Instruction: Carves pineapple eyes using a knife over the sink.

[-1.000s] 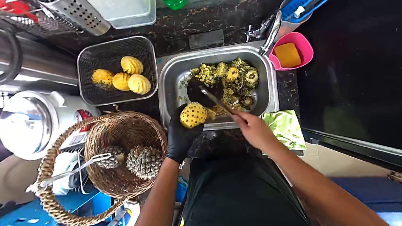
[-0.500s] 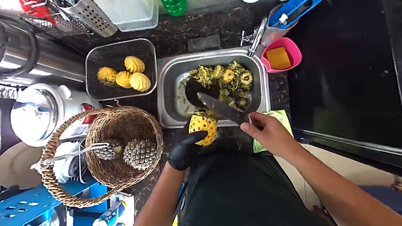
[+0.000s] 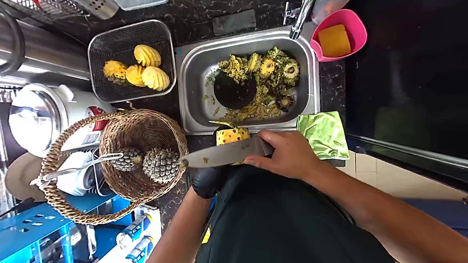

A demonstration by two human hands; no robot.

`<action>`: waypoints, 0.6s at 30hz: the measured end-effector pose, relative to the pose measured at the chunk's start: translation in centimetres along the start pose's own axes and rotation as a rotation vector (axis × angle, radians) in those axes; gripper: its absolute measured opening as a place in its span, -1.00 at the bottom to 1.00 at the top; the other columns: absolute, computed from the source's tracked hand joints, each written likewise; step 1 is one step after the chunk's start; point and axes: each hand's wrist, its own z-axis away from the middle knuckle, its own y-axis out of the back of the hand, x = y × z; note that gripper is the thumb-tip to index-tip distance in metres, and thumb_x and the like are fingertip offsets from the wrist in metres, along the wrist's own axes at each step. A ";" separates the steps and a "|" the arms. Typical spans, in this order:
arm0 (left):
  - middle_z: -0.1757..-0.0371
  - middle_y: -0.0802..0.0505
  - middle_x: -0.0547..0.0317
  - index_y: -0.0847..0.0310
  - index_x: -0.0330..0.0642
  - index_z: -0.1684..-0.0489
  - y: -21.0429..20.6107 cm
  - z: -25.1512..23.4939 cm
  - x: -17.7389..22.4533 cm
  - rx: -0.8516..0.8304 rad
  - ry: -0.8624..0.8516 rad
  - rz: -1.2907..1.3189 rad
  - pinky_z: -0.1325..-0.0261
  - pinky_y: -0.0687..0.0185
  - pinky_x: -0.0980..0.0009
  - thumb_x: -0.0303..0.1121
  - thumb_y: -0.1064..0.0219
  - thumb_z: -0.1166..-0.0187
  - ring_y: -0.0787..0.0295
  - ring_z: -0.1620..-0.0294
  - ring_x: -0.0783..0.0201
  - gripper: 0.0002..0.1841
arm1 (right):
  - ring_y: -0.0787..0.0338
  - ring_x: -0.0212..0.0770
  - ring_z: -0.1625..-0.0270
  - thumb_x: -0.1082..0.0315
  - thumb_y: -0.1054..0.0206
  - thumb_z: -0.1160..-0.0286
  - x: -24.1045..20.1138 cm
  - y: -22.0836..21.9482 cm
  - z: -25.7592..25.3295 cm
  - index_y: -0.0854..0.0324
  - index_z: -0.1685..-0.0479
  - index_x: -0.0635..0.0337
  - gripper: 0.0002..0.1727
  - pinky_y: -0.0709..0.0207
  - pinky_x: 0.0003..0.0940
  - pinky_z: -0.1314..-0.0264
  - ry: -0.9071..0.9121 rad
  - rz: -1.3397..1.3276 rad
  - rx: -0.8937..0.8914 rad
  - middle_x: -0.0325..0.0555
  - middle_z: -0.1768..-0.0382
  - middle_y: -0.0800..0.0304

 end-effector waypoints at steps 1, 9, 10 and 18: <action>0.22 -0.92 0.06 -0.73 -0.27 0.17 0.4 -0.3 0.2 -0.029 0.015 -0.026 -0.09 -0.81 0.27 -0.64 -0.52 -0.18 -0.88 0.13 0.26 -0.74 | -0.73 -0.18 0.54 -0.74 0.03 -0.29 0.6 -0.2 0.0 -0.70 0.31 -0.03 -0.09 -0.52 -0.02 0.53 -0.016 0.006 0.006 -0.27 0.69 -0.61; 0.16 -0.89 0.01 -0.69 -0.31 0.01 -0.4 -1.6 1.3 -0.032 0.076 -0.207 -0.09 -0.82 0.22 -0.68 -0.56 -0.10 -0.86 0.08 0.20 -0.59 | -0.71 -0.15 0.55 -0.72 -0.03 -0.27 1.6 0.3 -1.4 -0.69 0.28 -0.06 -0.14 -0.50 0.02 0.53 -0.064 0.048 -0.048 -0.26 0.67 -0.61; 0.03 -0.87 -0.09 -0.64 -0.31 -0.18 0.4 -2.0 1.4 -0.062 0.077 -0.218 -0.17 -0.81 0.12 -0.62 -0.62 -0.11 -0.85 -0.02 0.11 -0.46 | -0.75 -0.07 0.51 -0.70 -0.05 -0.27 3.1 0.3 -1.5 -0.72 0.21 -0.04 -0.13 -0.56 0.11 0.50 -0.119 0.058 -0.058 -0.20 0.63 -0.67; -0.11 -0.83 -0.18 -0.44 -0.23 -0.43 3.4 -3.1 1.7 -0.176 0.101 -0.034 -0.25 -0.76 0.04 -0.51 -0.60 -0.17 -0.84 -0.11 0.05 -0.30 | -0.73 0.08 0.38 -0.50 -0.09 -0.54 6.5 1.2 -1.1 -0.74 0.14 0.08 -0.23 -0.57 0.29 0.31 -0.531 -0.180 -0.191 -0.02 0.48 -0.70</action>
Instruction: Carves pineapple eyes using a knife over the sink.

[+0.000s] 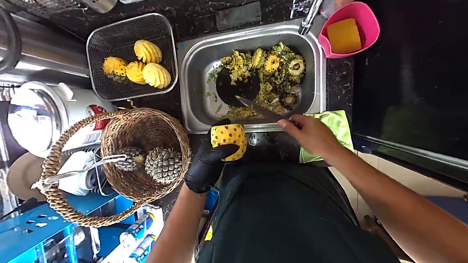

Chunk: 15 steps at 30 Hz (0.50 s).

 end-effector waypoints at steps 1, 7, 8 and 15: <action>-0.10 -0.83 -0.16 -0.46 -0.24 -0.40 0.0 -0.2 -0.1 -0.026 -0.004 0.020 -0.25 -0.76 0.03 -0.50 -0.60 -0.18 -0.84 -0.11 0.05 -0.33 | -0.75 0.04 0.37 -0.49 -0.12 -0.53 -1.3 -0.2 0.9 -0.75 0.11 0.07 -0.25 -0.60 0.26 0.29 0.060 -0.039 -0.009 -0.06 0.47 -0.72; 0.26 -0.92 0.06 -0.70 -0.27 0.22 -2.9 1.1 -1.2 0.181 -0.154 0.013 -0.08 -0.83 0.29 -0.70 -0.46 -0.16 -0.88 0.17 0.27 -0.74 | -0.68 -0.20 0.57 -0.80 0.08 -0.21 -6.5 -2.1 3.6 -0.65 0.37 -0.07 -0.07 -0.45 -0.06 0.56 0.440 0.188 0.172 -0.30 0.72 -0.54; 0.31 -0.91 0.10 -0.72 -0.25 0.28 -3.3 1.4 -1.4 0.219 -0.175 -0.001 -0.04 -0.82 0.33 -0.72 -0.44 -0.17 -0.87 0.21 0.30 -0.77 | -0.65 -0.25 0.59 -0.80 0.09 -0.22 -6.8 -2.2 3.6 -0.61 0.41 -0.10 -0.09 -0.42 -0.11 0.57 0.469 0.223 0.180 -0.34 0.75 -0.50; 0.11 -0.92 0.00 -0.78 -0.30 0.09 -1.7 0.7 -0.8 0.088 -0.115 -0.135 -0.18 -0.81 0.20 -0.66 -0.64 -0.08 -0.88 0.03 0.21 -0.63 | -0.66 -0.23 0.59 -0.81 0.09 -0.19 -5.7 -2.3 2.4 -0.63 0.39 -0.11 -0.08 -0.43 -0.09 0.56 0.436 0.274 0.154 -0.34 0.75 -0.50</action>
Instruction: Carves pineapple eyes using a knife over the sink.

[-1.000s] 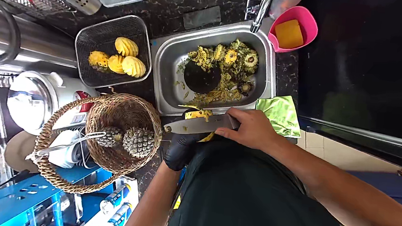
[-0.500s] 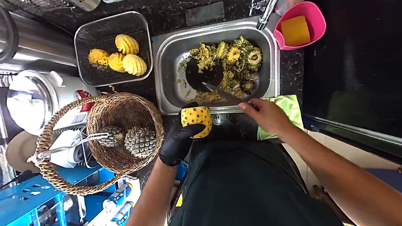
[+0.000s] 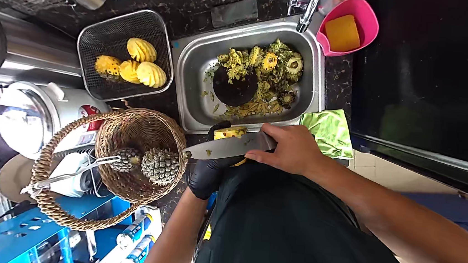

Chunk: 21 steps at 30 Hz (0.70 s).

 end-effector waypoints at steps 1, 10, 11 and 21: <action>0.14 -0.91 -0.02 -0.77 -0.33 0.13 -0.2 -0.1 0.2 0.017 0.006 -0.009 -0.16 -0.80 0.19 -0.67 -0.63 -0.05 -0.87 0.06 0.19 -0.63 | -0.65 -0.23 0.60 -0.82 0.11 -0.19 -0.3 0.1 0.0 -0.63 0.40 -0.11 -0.07 -0.42 -0.09 0.56 -0.006 0.005 -0.004 -0.33 0.76 -0.49; -0.11 -0.83 -0.17 -0.45 -0.21 -0.46 1.1 -0.9 1.2 -0.004 0.086 -0.111 -0.20 -0.80 0.07 -0.57 -0.67 -0.04 -0.84 -0.12 0.02 -0.19 | -0.75 0.08 0.46 -0.67 -0.06 -0.35 6.1 -0.6 -0.5 -0.72 0.19 -0.03 -0.15 -0.54 0.27 0.46 -0.320 -0.066 -0.118 -0.06 0.57 -0.69; -0.11 -0.83 -0.19 -0.43 -0.21 -0.47 1.3 -0.7 1.4 -0.002 0.096 -0.088 -0.19 -0.80 0.06 -0.58 -0.67 -0.03 -0.84 -0.11 0.01 -0.18 | -0.77 0.15 0.40 -0.66 -0.05 -0.38 7.4 -0.5 -0.6 -0.76 0.13 -0.01 -0.14 -0.55 0.36 0.39 -0.436 -0.095 -0.140 0.00 0.50 -0.74; 0.30 -0.87 -0.02 -0.60 -0.34 0.25 -1.2 0.2 0.4 0.202 0.090 0.201 0.07 -0.83 0.25 -0.71 -0.26 -0.35 -0.86 0.23 0.20 -0.86 | -0.65 -0.25 0.58 -0.79 0.03 -0.20 -1.6 1.1 0.4 -0.63 0.42 -0.11 -0.11 -0.45 -0.09 0.57 -0.030 -0.158 -0.019 -0.34 0.72 -0.52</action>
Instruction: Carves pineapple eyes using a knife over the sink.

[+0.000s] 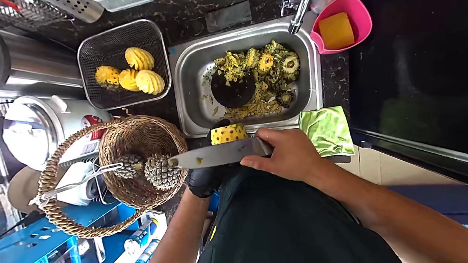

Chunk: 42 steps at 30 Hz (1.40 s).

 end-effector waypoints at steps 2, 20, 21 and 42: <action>0.32 -0.88 -0.03 -0.66 -0.36 0.31 -0.1 0.3 -0.5 -0.024 -0.031 0.069 0.02 -0.82 0.27 -0.70 -0.33 -0.26 -0.86 0.23 0.21 -0.87 | -0.63 -0.29 0.61 -0.80 0.05 -0.20 -0.1 -0.4 -0.1 -0.60 0.45 -0.13 -0.12 -0.40 -0.15 0.59 0.045 0.067 0.026 -0.38 0.76 -0.48; -0.12 -0.82 -0.19 -0.41 -0.16 -0.47 2.4 -1.1 2.3 -0.166 -0.004 -0.220 -0.21 -0.78 0.03 -0.59 -0.68 0.00 -0.83 -0.13 -0.01 -0.15 | -0.72 0.07 0.45 -0.62 -0.08 -0.41 6.5 0.8 -1.7 -0.73 0.25 -0.01 -0.19 -0.52 0.27 0.42 -0.381 0.022 -0.080 -0.07 0.57 -0.67; -0.12 -0.82 -0.17 -0.42 -0.14 -0.46 2.4 -1.1 2.2 -0.153 0.005 -0.248 -0.20 -0.78 0.04 -0.60 -0.68 0.00 -0.82 -0.12 0.01 -0.16 | -0.72 0.03 0.48 -0.62 -0.11 -0.37 5.0 0.7 -1.3 -0.73 0.27 -0.01 -0.19 -0.54 0.23 0.45 -0.316 -0.003 -0.086 -0.11 0.59 -0.66; 0.28 -0.90 0.00 -0.72 -0.28 0.29 -0.1 0.3 1.7 -0.129 0.071 0.016 -0.05 -0.81 0.28 -0.75 -0.46 -0.12 -0.87 0.19 0.23 -0.75 | -0.65 -0.26 0.58 -0.78 0.01 -0.20 -0.3 -0.7 -0.7 -0.66 0.37 -0.12 -0.12 -0.45 -0.10 0.56 0.008 0.037 -0.005 -0.35 0.72 -0.52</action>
